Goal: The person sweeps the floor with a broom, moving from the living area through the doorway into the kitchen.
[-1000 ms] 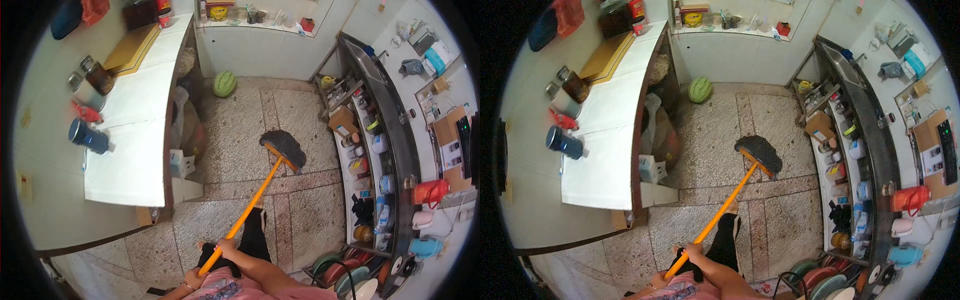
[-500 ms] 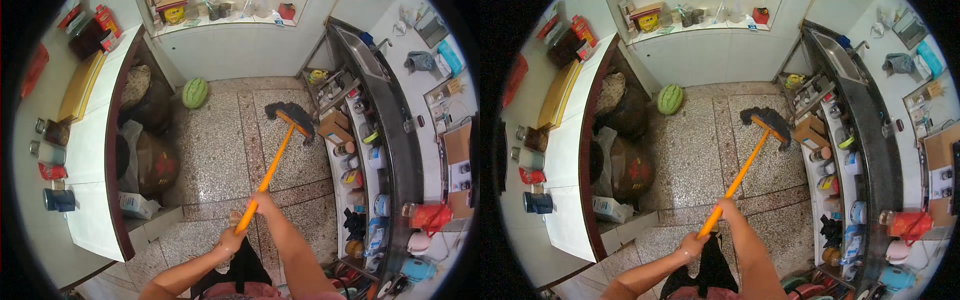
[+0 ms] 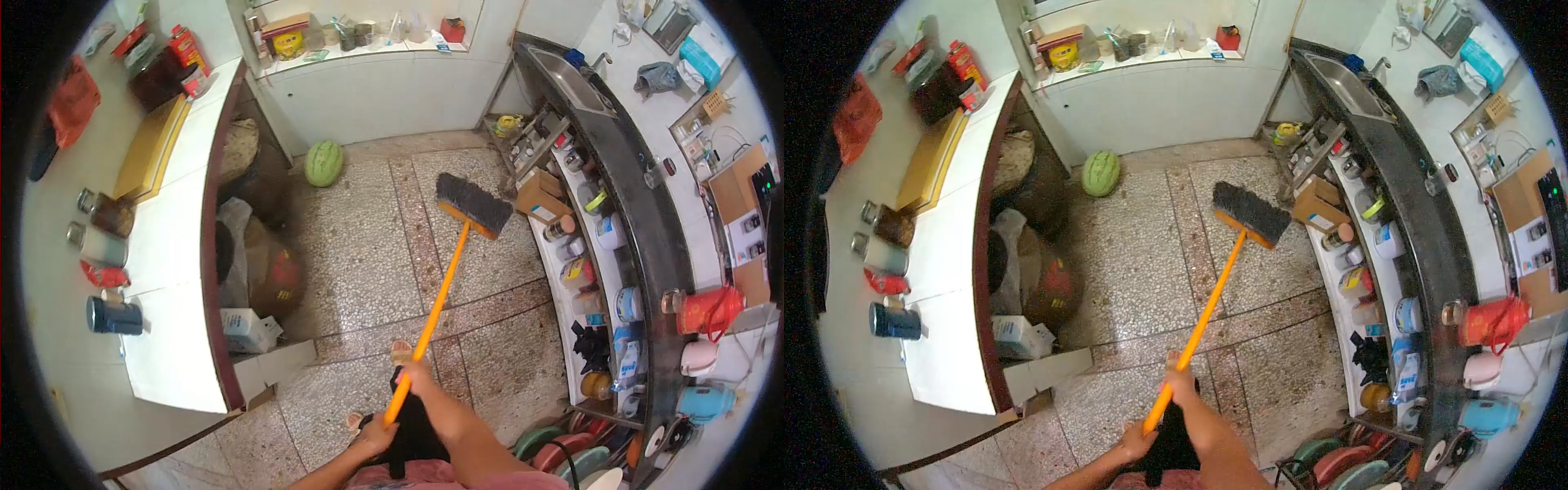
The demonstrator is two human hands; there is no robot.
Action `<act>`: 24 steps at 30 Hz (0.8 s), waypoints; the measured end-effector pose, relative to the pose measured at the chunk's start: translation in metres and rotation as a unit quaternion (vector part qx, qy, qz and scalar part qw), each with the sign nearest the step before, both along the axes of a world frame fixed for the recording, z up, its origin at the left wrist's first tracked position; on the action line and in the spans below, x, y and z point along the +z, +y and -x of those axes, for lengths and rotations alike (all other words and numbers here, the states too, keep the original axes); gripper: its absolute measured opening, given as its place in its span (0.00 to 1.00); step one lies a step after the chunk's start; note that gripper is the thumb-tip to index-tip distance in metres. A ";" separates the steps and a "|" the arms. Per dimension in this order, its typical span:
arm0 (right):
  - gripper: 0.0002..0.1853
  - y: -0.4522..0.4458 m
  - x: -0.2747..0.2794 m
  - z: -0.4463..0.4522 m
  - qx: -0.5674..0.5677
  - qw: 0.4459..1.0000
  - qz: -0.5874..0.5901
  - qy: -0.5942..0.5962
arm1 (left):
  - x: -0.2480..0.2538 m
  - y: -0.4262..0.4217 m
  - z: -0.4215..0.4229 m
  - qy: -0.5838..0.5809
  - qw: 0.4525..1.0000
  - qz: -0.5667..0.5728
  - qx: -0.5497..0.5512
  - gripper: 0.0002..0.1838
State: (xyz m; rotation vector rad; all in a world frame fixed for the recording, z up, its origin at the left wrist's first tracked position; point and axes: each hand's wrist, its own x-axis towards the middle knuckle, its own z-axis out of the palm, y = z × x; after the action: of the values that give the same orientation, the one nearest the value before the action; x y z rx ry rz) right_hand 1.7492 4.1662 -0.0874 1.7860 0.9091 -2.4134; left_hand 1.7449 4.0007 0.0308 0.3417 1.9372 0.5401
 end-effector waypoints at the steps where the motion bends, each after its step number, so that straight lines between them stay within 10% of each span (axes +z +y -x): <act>1: 0.04 -0.041 0.004 -0.003 -0.013 1.000 -0.018 -0.016 | 0.011 -0.036 -0.003 0.019 0.999 0.028 0.000 0.22; 7: 0.05 -0.280 0.032 -0.031 0.021 0.993 0.070 -0.088 | 0.064 -0.261 -0.044 0.128 0.984 0.113 0.044 0.19; 9: 0.06 -0.315 0.046 -0.068 0.467 0.875 -0.089 0.095 | 0.061 -0.279 -0.054 0.129 0.984 0.112 0.051 0.18; 11: 0.05 -0.374 -0.009 -0.088 0.314 0.910 0.267 -0.050 | 0.058 -0.284 -0.056 0.123 0.987 0.095 0.043 0.18; 18: 0.05 -0.306 0.057 -0.066 0.180 0.924 0.307 -0.142 | 0.022 -0.244 -0.049 0.074 0.997 0.005 0.008 0.17; 24: 0.06 -0.232 -0.049 -0.075 0.129 0.941 0.262 -0.171 | -0.015 -0.153 -0.025 0.057 0.996 -0.068 -0.001 0.16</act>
State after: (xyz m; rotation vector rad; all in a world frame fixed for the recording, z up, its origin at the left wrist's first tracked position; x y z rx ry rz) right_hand 1.8241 3.9340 -0.1362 1.6713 0.3832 -1.8630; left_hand 1.7699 3.8481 0.0156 0.4711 2.0142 0.6656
